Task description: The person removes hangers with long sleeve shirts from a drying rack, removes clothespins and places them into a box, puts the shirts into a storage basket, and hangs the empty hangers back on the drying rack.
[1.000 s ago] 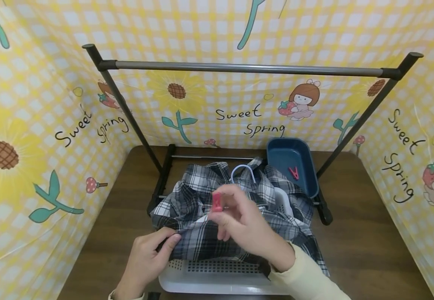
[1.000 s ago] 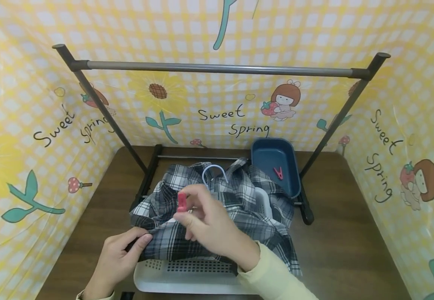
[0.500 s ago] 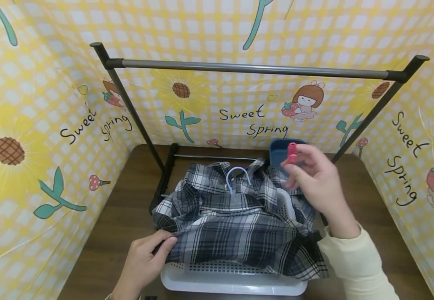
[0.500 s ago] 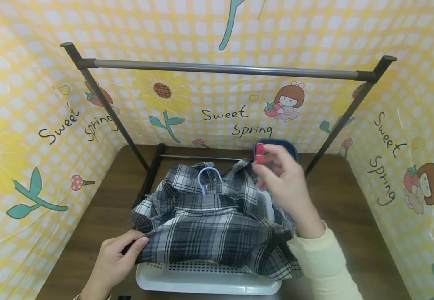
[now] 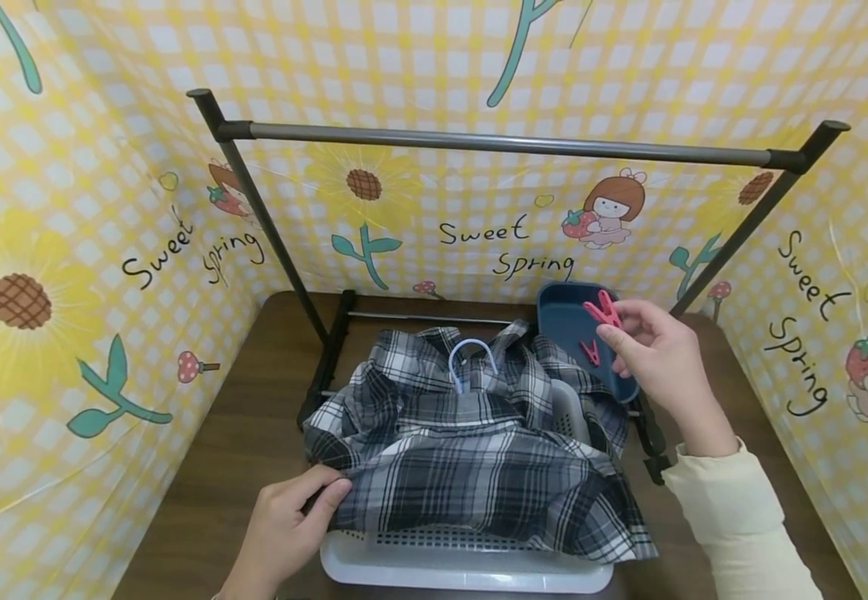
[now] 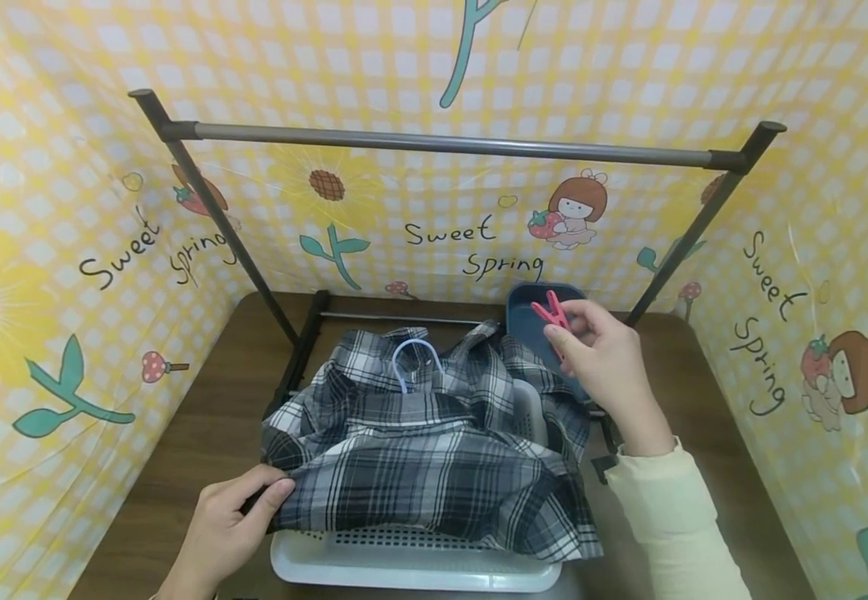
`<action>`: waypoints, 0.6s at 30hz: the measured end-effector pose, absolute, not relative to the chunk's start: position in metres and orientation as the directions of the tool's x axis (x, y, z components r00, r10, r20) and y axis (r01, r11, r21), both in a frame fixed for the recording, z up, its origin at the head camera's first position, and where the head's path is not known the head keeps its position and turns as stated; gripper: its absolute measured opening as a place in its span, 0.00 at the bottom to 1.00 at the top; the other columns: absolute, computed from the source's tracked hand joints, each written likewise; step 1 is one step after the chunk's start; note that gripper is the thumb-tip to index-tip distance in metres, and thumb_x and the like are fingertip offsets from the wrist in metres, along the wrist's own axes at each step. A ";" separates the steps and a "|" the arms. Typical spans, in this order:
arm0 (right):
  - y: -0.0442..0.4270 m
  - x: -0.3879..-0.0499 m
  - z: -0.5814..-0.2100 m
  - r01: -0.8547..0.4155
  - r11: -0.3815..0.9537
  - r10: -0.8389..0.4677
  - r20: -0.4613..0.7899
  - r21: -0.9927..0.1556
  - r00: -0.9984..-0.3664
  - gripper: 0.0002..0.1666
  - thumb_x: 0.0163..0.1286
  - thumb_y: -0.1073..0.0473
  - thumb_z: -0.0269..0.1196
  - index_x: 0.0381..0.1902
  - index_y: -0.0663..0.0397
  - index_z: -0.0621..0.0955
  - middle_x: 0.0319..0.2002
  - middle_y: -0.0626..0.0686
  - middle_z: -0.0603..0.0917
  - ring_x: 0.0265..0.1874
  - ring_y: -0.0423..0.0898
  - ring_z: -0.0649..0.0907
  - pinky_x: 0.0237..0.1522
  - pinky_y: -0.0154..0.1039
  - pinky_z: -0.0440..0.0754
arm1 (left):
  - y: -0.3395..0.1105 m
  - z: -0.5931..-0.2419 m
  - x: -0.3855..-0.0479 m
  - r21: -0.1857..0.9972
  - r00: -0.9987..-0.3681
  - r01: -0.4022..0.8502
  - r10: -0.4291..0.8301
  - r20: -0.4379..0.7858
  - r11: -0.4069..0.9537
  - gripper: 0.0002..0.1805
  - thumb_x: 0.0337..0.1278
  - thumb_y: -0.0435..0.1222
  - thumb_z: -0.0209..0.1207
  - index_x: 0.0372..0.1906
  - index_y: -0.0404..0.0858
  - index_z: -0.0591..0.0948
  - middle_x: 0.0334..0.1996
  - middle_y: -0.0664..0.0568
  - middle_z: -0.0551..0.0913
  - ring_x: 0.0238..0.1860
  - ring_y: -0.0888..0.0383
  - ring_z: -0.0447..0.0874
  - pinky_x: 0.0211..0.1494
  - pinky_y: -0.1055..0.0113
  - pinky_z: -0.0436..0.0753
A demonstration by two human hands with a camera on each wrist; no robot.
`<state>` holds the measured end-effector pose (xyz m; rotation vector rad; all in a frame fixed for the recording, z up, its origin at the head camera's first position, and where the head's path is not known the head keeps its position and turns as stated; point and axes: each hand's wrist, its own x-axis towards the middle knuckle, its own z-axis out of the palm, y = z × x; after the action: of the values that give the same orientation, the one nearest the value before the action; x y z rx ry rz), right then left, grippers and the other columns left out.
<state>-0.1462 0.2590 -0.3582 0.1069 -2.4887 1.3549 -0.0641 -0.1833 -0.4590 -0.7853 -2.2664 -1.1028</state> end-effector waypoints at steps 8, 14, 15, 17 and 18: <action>0.272 -0.162 -0.381 -0.097 0.646 0.116 0.223 -0.757 -0.968 0.21 0.74 0.53 0.64 0.58 0.60 0.77 0.38 0.59 0.83 0.23 0.52 0.85 0.25 0.36 0.82 | -0.184 -0.464 -0.064 0.511 -0.694 0.692 0.278 0.664 0.510 0.10 0.54 0.27 0.69 0.33 0.45 0.83 0.26 0.61 0.83 0.24 0.67 0.79 0.28 0.73 0.77; 0.278 -0.173 -0.398 -0.014 0.704 0.152 0.170 -0.710 -0.974 0.20 0.75 0.54 0.64 0.57 0.61 0.76 0.38 0.61 0.84 0.26 0.56 0.84 0.24 0.39 0.80 | -0.185 -0.466 -0.065 0.515 -0.693 0.695 0.280 0.664 0.501 0.10 0.53 0.26 0.69 0.33 0.44 0.83 0.26 0.60 0.83 0.24 0.67 0.79 0.28 0.73 0.77; 0.279 -0.174 -0.400 0.002 0.704 0.161 0.156 -0.710 -0.975 0.20 0.75 0.54 0.64 0.56 0.61 0.76 0.39 0.62 0.84 0.26 0.55 0.84 0.24 0.40 0.80 | -0.185 -0.466 -0.065 0.516 -0.693 0.696 0.281 0.664 0.500 0.10 0.53 0.26 0.69 0.33 0.44 0.82 0.26 0.60 0.83 0.24 0.67 0.79 0.27 0.73 0.77; 0.280 -0.177 -0.405 0.027 0.702 0.175 0.135 -0.711 -0.975 0.20 0.75 0.53 0.64 0.55 0.62 0.76 0.39 0.62 0.84 0.25 0.54 0.84 0.24 0.41 0.79 | -0.185 -0.466 -0.064 0.514 -0.690 0.699 0.281 0.667 0.498 0.10 0.53 0.26 0.69 0.33 0.43 0.82 0.26 0.59 0.83 0.23 0.67 0.79 0.27 0.73 0.77; 0.281 -0.178 -0.408 0.037 0.704 0.180 0.127 -0.710 -0.976 0.20 0.75 0.53 0.64 0.54 0.61 0.76 0.39 0.62 0.84 0.25 0.53 0.84 0.24 0.41 0.79 | -0.185 -0.467 -0.064 0.510 -0.686 0.703 0.280 0.672 0.496 0.10 0.52 0.25 0.69 0.33 0.43 0.82 0.26 0.59 0.83 0.23 0.67 0.79 0.27 0.73 0.77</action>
<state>-0.1783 0.2813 -0.4076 -0.1754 -2.7246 1.1288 -0.0641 -0.1848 -0.4665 -0.8067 -2.2315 -1.0931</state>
